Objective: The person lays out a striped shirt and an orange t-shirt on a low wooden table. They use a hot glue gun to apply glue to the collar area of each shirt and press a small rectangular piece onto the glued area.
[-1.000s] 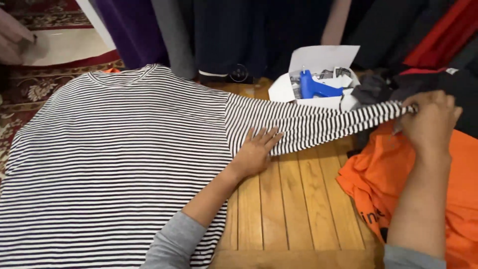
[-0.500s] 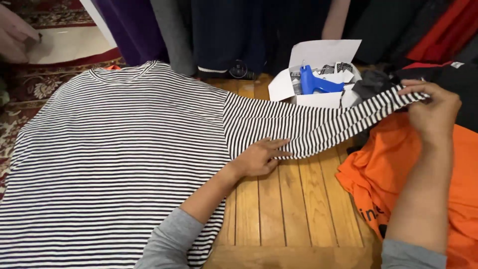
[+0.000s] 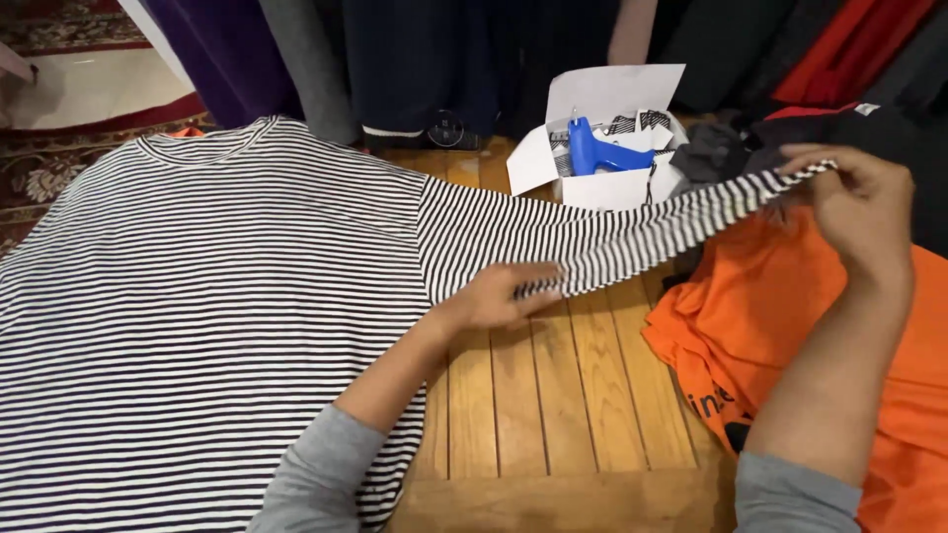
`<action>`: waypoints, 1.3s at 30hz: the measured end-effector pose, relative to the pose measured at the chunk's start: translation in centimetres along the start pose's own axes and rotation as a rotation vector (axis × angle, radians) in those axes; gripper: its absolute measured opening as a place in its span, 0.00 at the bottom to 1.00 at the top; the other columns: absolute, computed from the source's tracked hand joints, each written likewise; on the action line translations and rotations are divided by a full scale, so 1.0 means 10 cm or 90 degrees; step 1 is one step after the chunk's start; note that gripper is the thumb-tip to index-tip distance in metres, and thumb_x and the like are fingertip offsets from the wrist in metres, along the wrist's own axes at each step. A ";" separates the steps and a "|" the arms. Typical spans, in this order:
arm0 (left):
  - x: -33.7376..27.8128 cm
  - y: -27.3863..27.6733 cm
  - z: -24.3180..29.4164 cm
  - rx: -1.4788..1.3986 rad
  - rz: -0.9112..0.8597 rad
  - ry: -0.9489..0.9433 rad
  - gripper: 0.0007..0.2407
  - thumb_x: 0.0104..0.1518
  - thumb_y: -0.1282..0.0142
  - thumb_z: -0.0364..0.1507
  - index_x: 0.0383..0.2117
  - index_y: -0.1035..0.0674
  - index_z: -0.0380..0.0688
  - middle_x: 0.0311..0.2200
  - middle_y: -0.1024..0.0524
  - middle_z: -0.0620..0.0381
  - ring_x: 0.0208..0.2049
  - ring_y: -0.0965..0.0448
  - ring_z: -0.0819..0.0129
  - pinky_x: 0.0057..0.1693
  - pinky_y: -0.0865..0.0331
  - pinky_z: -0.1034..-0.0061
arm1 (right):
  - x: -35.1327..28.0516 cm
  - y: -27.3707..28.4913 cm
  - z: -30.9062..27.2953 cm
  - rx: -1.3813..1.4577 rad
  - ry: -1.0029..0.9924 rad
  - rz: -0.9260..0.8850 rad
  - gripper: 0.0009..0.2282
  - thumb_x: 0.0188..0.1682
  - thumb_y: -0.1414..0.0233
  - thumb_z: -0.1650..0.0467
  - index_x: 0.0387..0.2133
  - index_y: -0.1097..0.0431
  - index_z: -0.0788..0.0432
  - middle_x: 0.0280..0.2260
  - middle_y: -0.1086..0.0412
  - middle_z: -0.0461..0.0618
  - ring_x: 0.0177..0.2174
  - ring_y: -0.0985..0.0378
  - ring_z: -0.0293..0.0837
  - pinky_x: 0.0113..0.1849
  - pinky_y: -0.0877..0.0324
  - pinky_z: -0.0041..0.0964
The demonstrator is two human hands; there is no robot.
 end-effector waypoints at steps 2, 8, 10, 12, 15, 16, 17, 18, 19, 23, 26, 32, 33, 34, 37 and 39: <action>0.17 0.22 0.35 -0.018 0.031 0.026 0.31 0.59 0.64 0.55 0.63 0.30 0.51 0.64 0.30 0.52 0.64 0.29 0.53 0.67 0.40 0.59 | 0.05 -0.10 -0.19 0.044 0.095 -0.021 0.14 0.52 0.62 0.86 0.38 0.27 0.67 0.52 0.26 0.65 0.51 0.24 0.51 0.50 0.27 0.41; 1.08 -0.02 0.57 -0.159 0.159 0.101 0.54 0.38 0.35 0.45 0.69 0.56 0.26 0.64 0.37 0.35 0.60 0.29 0.44 0.59 0.28 0.62 | -0.13 -0.74 -1.26 0.177 0.145 -0.330 0.15 0.43 0.61 0.84 0.25 0.24 0.64 0.53 0.25 0.54 0.21 0.30 0.35 0.20 0.37 0.29; 1.35 -0.20 0.17 -0.123 0.391 0.154 0.16 0.44 0.47 0.33 0.40 0.19 0.47 0.39 0.16 0.42 0.44 0.17 0.44 0.42 0.27 0.60 | -0.17 -0.87 -1.45 0.234 0.246 -0.243 0.07 0.55 0.52 0.82 0.39 0.27 0.66 0.56 0.31 0.62 0.59 0.28 0.56 0.60 0.29 0.45; 1.30 -0.10 0.09 -0.230 0.448 0.194 0.16 0.48 0.47 0.33 0.43 0.19 0.44 0.44 0.17 0.44 0.49 0.19 0.47 0.50 0.29 0.62 | -0.10 -1.04 -1.19 0.275 0.252 -0.180 0.07 0.56 0.52 0.81 0.45 0.31 0.64 0.59 0.35 0.62 0.63 0.33 0.54 0.64 0.36 0.46; 1.03 0.19 0.02 -0.508 0.464 0.227 0.16 0.55 0.47 0.34 0.47 0.19 0.42 0.50 0.18 0.46 0.53 0.20 0.52 0.58 0.29 0.63 | -0.03 -1.37 -0.96 0.297 0.222 -0.130 0.13 0.59 0.55 0.78 0.56 0.40 0.64 0.63 0.41 0.61 0.65 0.40 0.53 0.67 0.44 0.46; 0.91 0.29 0.01 -0.679 0.425 0.219 0.15 0.59 0.46 0.35 0.48 0.20 0.42 0.49 0.18 0.45 0.50 0.18 0.55 0.59 0.27 0.62 | -0.02 -1.49 -0.90 0.273 0.193 -0.147 0.16 0.60 0.57 0.75 0.62 0.44 0.65 0.63 0.42 0.61 0.64 0.40 0.53 0.66 0.45 0.45; 0.79 0.34 -0.04 -0.679 0.428 0.222 0.15 0.59 0.46 0.35 0.48 0.20 0.42 0.49 0.18 0.45 0.50 0.18 0.55 0.59 0.27 0.62 | -0.11 -1.72 -0.72 0.275 0.192 -0.149 0.16 0.60 0.57 0.75 0.62 0.44 0.65 0.63 0.42 0.61 0.64 0.40 0.53 0.66 0.45 0.45; 0.68 0.46 -0.11 -0.705 0.476 0.178 0.20 0.59 0.42 0.38 0.53 0.23 0.37 0.51 0.21 0.44 0.52 0.20 0.54 0.60 0.29 0.56 | -0.11 -2.00 -0.56 0.294 0.145 -0.177 0.18 0.61 0.56 0.74 0.62 0.44 0.69 0.62 0.42 0.67 0.63 0.42 0.58 0.64 0.45 0.53; 0.55 0.59 -0.18 -0.728 0.523 0.133 0.27 0.58 0.39 0.40 0.59 0.27 0.33 0.53 0.23 0.43 0.54 0.22 0.54 0.61 0.31 0.50 | -0.12 -2.28 -0.41 0.311 0.099 -0.205 0.19 0.62 0.55 0.72 0.63 0.44 0.72 0.61 0.42 0.72 0.62 0.43 0.63 0.61 0.45 0.60; -0.22 1.28 -0.70 -0.762 0.592 0.101 0.30 0.60 0.41 0.38 0.64 0.36 0.32 0.60 0.33 0.37 0.60 0.32 0.48 0.65 0.39 0.48 | -0.02 -3.06 -0.56 0.151 0.134 -0.272 0.23 0.49 0.38 0.66 0.58 0.32 0.59 0.50 0.28 0.63 0.53 0.28 0.61 0.54 0.33 0.56; -1.07 1.85 -1.28 -0.809 0.688 0.036 0.36 0.62 0.44 0.35 0.72 0.49 0.32 0.70 0.48 0.30 0.70 0.45 0.39 0.72 0.52 0.44 | 0.19 -3.71 -0.67 0.128 0.194 -0.300 0.15 0.45 0.35 0.67 0.43 0.23 0.61 0.35 0.22 0.62 0.40 0.19 0.61 0.41 0.27 0.53; -3.13 2.66 -2.51 -0.725 0.877 0.104 0.27 0.63 0.43 0.40 0.64 0.34 0.36 0.65 0.36 0.37 0.66 0.37 0.40 0.68 0.44 0.39 | 0.61 -4.71 -0.82 0.274 0.071 -0.362 0.03 0.52 0.42 0.73 0.36 0.22 0.54 0.21 0.26 0.44 0.25 0.27 0.36 0.33 0.30 0.30; -3.46 2.76 -2.77 -0.749 0.951 0.117 0.21 0.61 0.41 0.37 0.56 0.28 0.39 0.57 0.28 0.44 0.58 0.27 0.49 0.64 0.35 0.47 | 0.67 -4.79 -0.93 0.268 0.092 -0.340 0.03 0.52 0.40 0.71 0.37 0.22 0.54 0.25 0.24 0.46 0.27 0.23 0.38 0.33 0.29 0.31; -3.75 2.87 -3.05 -0.774 1.022 0.127 0.15 0.58 0.40 0.34 0.49 0.21 0.41 0.49 0.19 0.50 0.50 0.17 0.58 0.59 0.25 0.55 | 0.77 -4.83 -1.04 0.259 0.113 -0.313 0.05 0.51 0.38 0.70 0.38 0.21 0.53 0.28 0.22 0.49 0.29 0.20 0.41 0.34 0.27 0.32; -4.32 2.78 -3.23 -0.721 1.056 0.260 0.25 0.62 0.43 0.39 0.61 0.33 0.38 0.64 0.34 0.41 0.66 0.34 0.45 0.68 0.40 0.44 | 0.72 -4.79 -1.63 0.257 0.085 -0.351 0.07 0.51 0.38 0.67 0.42 0.21 0.51 0.30 0.21 0.47 0.30 0.23 0.36 0.36 0.27 0.32; -4.33 2.68 -2.99 -0.695 1.009 0.332 0.34 0.59 0.47 0.51 0.65 0.37 0.39 0.63 0.36 0.39 0.65 0.34 0.45 0.66 0.39 0.44 | 0.71 -4.76 -1.78 0.205 0.099 -0.378 0.08 0.50 0.38 0.65 0.41 0.20 0.52 0.32 0.21 0.53 0.33 0.21 0.47 0.38 0.27 0.40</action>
Point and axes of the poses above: each hand's wrist, its own x-axis towards the middle knuckle, its own y-axis out of the back of the hand, z = x × y, the point moved 1 cm from there along x, towards the middle knuckle
